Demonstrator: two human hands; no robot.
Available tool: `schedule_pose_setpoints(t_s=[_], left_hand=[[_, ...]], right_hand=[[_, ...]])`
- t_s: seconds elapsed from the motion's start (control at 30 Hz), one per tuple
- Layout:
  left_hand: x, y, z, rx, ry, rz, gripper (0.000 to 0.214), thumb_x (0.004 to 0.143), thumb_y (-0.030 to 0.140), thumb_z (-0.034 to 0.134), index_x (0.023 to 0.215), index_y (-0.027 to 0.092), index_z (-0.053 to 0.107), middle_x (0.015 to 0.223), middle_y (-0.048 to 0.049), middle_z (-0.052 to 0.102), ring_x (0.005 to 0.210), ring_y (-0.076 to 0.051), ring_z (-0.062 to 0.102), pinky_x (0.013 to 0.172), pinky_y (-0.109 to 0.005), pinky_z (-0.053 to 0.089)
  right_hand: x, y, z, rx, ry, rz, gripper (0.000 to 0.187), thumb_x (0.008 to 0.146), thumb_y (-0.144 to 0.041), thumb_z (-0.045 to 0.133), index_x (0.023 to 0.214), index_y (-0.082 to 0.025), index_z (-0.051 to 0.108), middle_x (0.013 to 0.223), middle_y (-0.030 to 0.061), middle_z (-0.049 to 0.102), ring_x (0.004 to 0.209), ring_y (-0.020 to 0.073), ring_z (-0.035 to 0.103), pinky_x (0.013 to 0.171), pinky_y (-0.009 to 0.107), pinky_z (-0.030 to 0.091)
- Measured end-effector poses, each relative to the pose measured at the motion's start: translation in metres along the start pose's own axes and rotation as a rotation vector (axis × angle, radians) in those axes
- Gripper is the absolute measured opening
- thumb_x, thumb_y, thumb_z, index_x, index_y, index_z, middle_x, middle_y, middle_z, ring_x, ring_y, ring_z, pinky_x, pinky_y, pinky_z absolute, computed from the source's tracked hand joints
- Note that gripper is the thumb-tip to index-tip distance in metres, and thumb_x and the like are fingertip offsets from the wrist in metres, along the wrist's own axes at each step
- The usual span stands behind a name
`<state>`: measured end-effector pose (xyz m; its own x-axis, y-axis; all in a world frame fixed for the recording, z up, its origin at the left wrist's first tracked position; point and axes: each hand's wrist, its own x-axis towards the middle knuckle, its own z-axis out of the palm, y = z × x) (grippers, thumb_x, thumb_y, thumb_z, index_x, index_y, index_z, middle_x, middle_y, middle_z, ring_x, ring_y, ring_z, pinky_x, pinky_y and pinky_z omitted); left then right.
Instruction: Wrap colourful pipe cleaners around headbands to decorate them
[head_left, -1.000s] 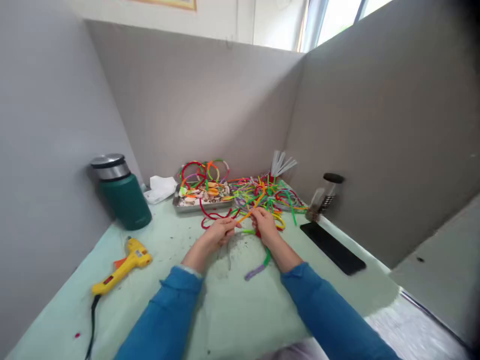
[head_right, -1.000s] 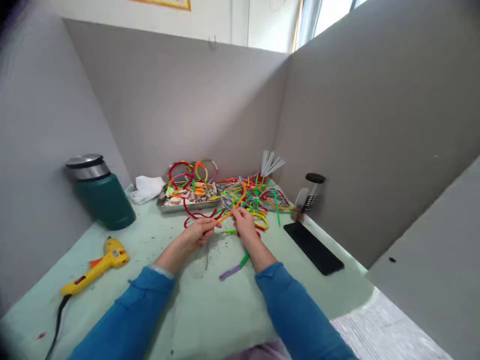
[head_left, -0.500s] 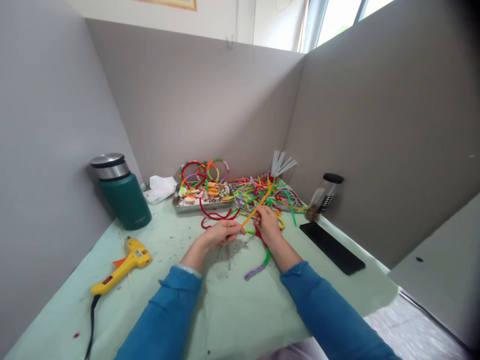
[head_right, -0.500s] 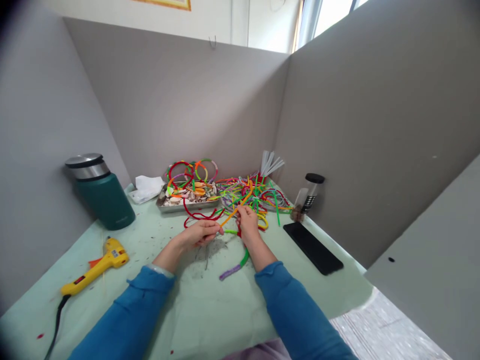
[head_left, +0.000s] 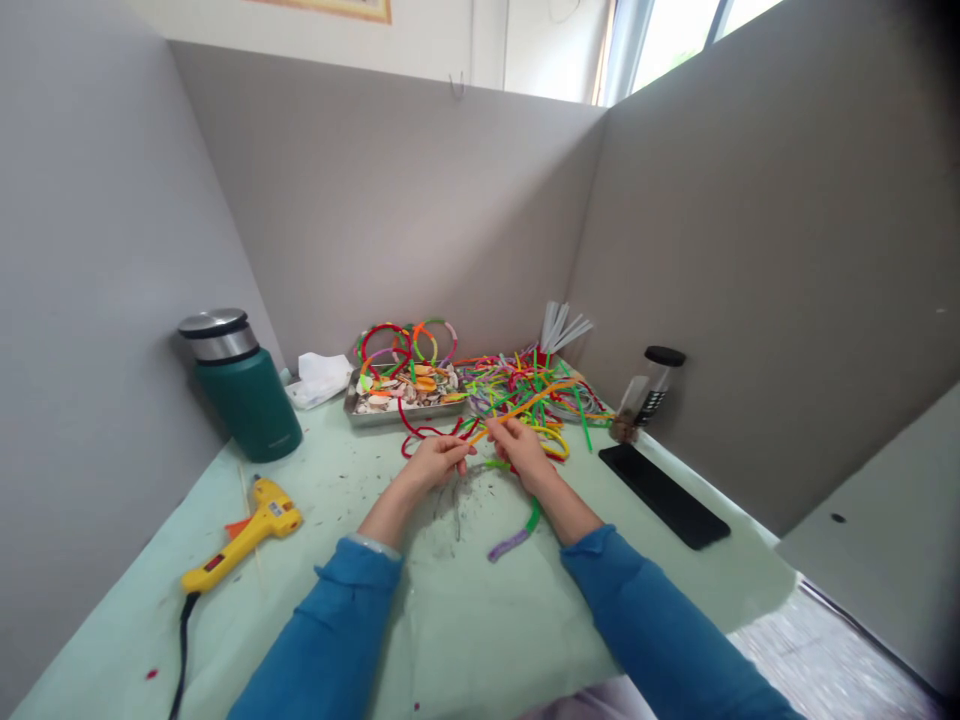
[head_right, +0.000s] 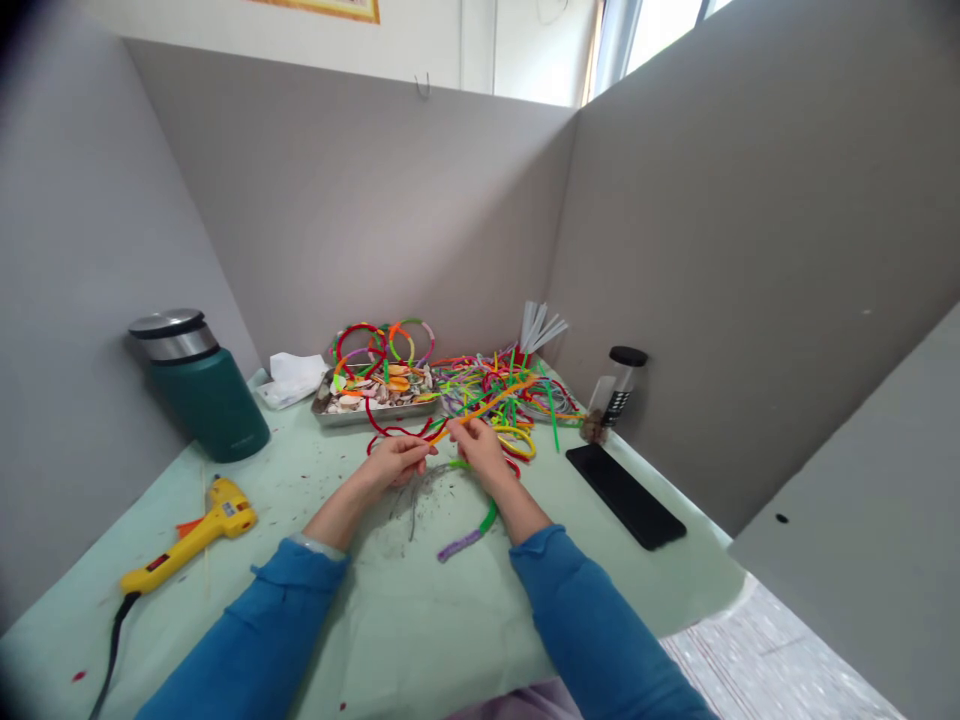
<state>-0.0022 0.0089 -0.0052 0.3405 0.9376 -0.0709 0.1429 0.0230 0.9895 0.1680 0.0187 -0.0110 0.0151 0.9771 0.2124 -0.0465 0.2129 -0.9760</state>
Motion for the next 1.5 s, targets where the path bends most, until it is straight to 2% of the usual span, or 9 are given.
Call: schedule_pose_setpoints(t_s=[0.07,0.13,0.33,0.57,0.77,0.9,1.07,1.3,1.5], left_hand=[[-0.001,0.000,0.001,0.007,-0.006,0.012,0.033,0.071,0.039,0.061,0.086,0.009,0.061,0.055,0.0013,0.056,0.029,-0.001,0.027,0.033,-0.019,0.015],[-0.001,-0.001,0.001,-0.002,-0.028,0.039,0.034,0.069,0.037,0.063,0.088,0.010,0.061,0.062,-0.0010,0.061,0.029,-0.001,0.030,0.033,-0.019,0.017],[-0.001,-0.002,-0.001,-0.032,-0.061,0.081,0.032,0.071,0.036,0.062,0.088,0.009,0.060,0.073,-0.0062,0.066,0.031,-0.002,0.034,0.033,-0.019,0.021],[-0.004,0.003,0.001,-0.068,-0.165,0.079,0.035,0.071,0.036,0.062,0.091,0.008,0.062,0.075,-0.0097,0.067,0.032,-0.001,0.034,0.034,-0.019,0.021],[-0.003,0.002,0.001,-0.032,-0.067,0.085,0.037,0.070,0.040,0.063,0.090,0.009,0.062,0.077,-0.0083,0.067,0.039,-0.003,0.041,0.037,-0.018,0.029],[-0.003,0.004,0.003,-0.018,-0.056,0.098,0.042,0.070,0.045,0.062,0.092,0.009,0.061,0.074,-0.0067,0.065,0.044,-0.005,0.044,0.038,-0.018,0.031],[-0.004,0.006,0.005,-0.034,-0.046,0.110,0.041,0.070,0.046,0.061,0.090,0.010,0.060,0.066,-0.0040,0.062,0.043,-0.006,0.044,0.039,-0.019,0.031],[-0.001,0.002,0.004,0.040,0.022,0.127,0.034,0.073,0.045,0.058,0.080,0.011,0.060,0.052,0.0018,0.055,0.032,-0.003,0.032,0.036,-0.019,0.019],[-0.002,0.006,0.007,0.040,0.038,0.114,0.035,0.076,0.044,0.053,0.083,0.010,0.060,0.058,-0.0003,0.059,0.032,-0.003,0.032,0.035,-0.019,0.019]], right_hand=[[-0.004,0.000,0.003,-0.096,-0.060,-0.060,0.035,0.070,-0.050,0.060,0.058,-0.018,0.052,0.045,-0.0050,0.041,0.042,0.0083,0.035,0.042,0.023,0.025],[-0.005,0.000,0.003,-0.109,-0.059,-0.089,0.036,0.073,-0.049,0.058,0.057,-0.018,0.051,0.045,-0.0049,0.040,0.042,0.0084,0.034,0.043,0.023,0.025],[0.000,0.005,-0.004,0.051,-0.015,-0.040,0.034,0.072,-0.049,0.058,0.061,-0.018,0.049,0.055,-0.0029,0.049,0.043,0.0081,0.035,0.042,0.023,0.024],[0.002,0.007,-0.003,0.201,-0.011,-0.025,0.033,0.069,-0.049,0.062,0.067,-0.017,0.054,0.055,-0.0034,0.047,0.045,0.0074,0.037,0.043,0.021,0.028],[-0.001,0.002,-0.003,0.128,-0.014,-0.090,0.032,0.072,-0.050,0.058,0.070,-0.018,0.058,0.053,-0.0039,0.047,0.044,0.0081,0.037,0.043,0.022,0.027],[-0.004,-0.002,-0.001,0.099,-0.024,-0.108,0.032,0.074,-0.050,0.057,0.074,-0.019,0.059,0.049,-0.0047,0.045,0.044,0.0089,0.037,0.044,0.022,0.028],[-0.006,-0.003,0.001,0.058,-0.052,-0.127,0.031,0.074,-0.049,0.057,0.069,-0.019,0.057,0.051,-0.0042,0.046,0.046,0.0090,0.038,0.046,0.022,0.029],[-0.011,-0.003,0.007,-0.088,-0.145,-0.176,0.024,0.072,-0.042,0.060,0.074,-0.018,0.064,0.058,-0.0023,0.052,0.051,0.0103,0.042,0.048,0.022,0.030],[-0.005,0.002,0.000,-0.131,0.002,-0.150,0.031,0.075,-0.043,0.057,0.056,-0.018,0.050,0.047,-0.0043,0.043,0.045,0.0097,0.036,0.045,0.023,0.027]])
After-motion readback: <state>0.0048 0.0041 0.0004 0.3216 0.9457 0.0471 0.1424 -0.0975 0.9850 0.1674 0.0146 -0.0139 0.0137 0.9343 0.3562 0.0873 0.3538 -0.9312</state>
